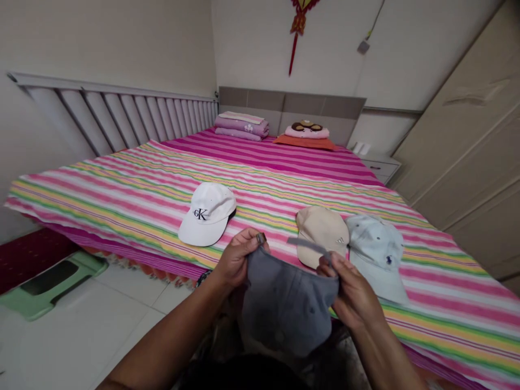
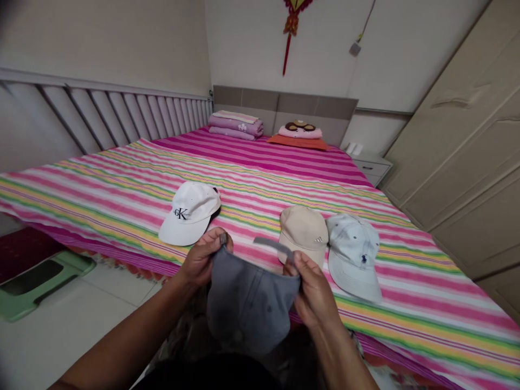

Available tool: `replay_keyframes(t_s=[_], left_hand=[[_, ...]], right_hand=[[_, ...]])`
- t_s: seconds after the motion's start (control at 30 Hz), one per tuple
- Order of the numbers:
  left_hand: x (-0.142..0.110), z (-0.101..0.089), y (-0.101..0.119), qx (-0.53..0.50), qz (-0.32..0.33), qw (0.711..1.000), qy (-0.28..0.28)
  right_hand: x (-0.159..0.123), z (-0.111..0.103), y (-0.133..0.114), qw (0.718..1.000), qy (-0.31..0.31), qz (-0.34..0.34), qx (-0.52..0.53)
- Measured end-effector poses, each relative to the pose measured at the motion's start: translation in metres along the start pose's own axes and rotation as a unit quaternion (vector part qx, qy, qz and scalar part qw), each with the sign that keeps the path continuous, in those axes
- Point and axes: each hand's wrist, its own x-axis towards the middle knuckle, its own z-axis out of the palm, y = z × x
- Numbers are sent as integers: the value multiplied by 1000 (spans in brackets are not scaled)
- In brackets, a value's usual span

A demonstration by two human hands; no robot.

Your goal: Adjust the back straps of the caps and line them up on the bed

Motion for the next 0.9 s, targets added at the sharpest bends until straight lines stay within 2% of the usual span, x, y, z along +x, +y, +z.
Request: replay_keyframes(t_s=[0.07,0.13,0.2,0.3,0.37,0.47,0.57,0.67,0.77,0.9], left_hand=[[2,0,3,11,14,1000,23],[3,-2,5,25,1,999,36],[3,-5,5,35,-7,998,48],[4,-14,5,49,-21,997,50],[4,-23,3,57,-49,997,29],[2,-41,-3,39,-88,995,-4],[-7,-60,-14,-12,-111,994,-10],[-23,-75,-30,-57,-143,987,-39],[-47,-90,-52,-102,-190,974,-73],[-78,-108,-86,-128,-260,957,-19]], right_hand=[[4,1,-4,999,28,-19,11],[6,1,-4,999,27,-11,-17],[6,1,-1,997,-29,42,-66],[2,4,6,961,-158,167,-153],[-2,11,9,952,-185,192,-153],[-3,28,11,969,-173,159,-74],[3,46,12,973,-163,163,-30],[12,59,15,975,-144,171,2],[24,68,15,971,-156,175,50],[43,76,6,976,-129,130,116]])
